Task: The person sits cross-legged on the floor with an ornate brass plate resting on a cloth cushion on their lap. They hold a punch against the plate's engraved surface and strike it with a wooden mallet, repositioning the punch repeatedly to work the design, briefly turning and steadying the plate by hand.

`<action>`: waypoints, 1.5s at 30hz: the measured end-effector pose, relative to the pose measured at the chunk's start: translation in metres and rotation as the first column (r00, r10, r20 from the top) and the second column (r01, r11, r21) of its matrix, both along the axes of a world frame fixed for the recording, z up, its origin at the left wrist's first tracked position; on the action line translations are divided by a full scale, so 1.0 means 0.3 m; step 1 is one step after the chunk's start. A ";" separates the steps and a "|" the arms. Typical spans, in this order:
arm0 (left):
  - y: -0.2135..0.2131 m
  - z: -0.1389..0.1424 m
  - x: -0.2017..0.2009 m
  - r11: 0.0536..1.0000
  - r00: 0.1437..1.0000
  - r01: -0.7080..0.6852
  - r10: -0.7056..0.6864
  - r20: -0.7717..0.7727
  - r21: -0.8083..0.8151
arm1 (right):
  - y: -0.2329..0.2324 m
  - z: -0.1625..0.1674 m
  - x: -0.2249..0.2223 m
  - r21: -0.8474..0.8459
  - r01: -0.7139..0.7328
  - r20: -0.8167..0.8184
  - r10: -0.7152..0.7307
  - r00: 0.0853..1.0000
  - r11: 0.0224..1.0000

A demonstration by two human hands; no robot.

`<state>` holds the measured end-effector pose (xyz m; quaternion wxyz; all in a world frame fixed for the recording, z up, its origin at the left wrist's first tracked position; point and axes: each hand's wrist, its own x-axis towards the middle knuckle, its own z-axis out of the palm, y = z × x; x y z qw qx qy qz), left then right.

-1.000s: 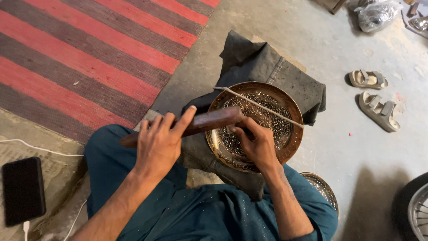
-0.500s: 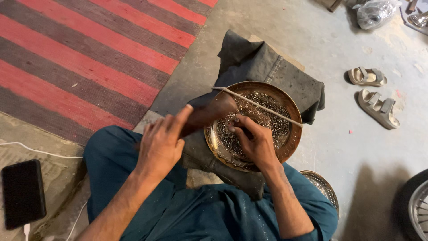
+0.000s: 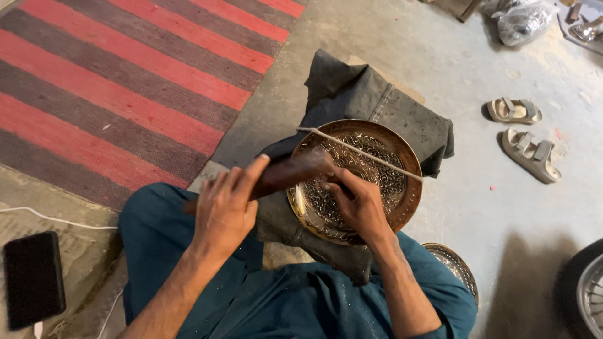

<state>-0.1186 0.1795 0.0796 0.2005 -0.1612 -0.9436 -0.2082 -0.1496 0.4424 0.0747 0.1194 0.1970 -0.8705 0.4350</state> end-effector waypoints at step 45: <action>0.063 -0.035 0.007 0.994 0.994 -0.100 0.098 0.056 0.046 | 0.035 0.026 0.001 -0.016 -0.005 0.112 0.006 0.994 1.000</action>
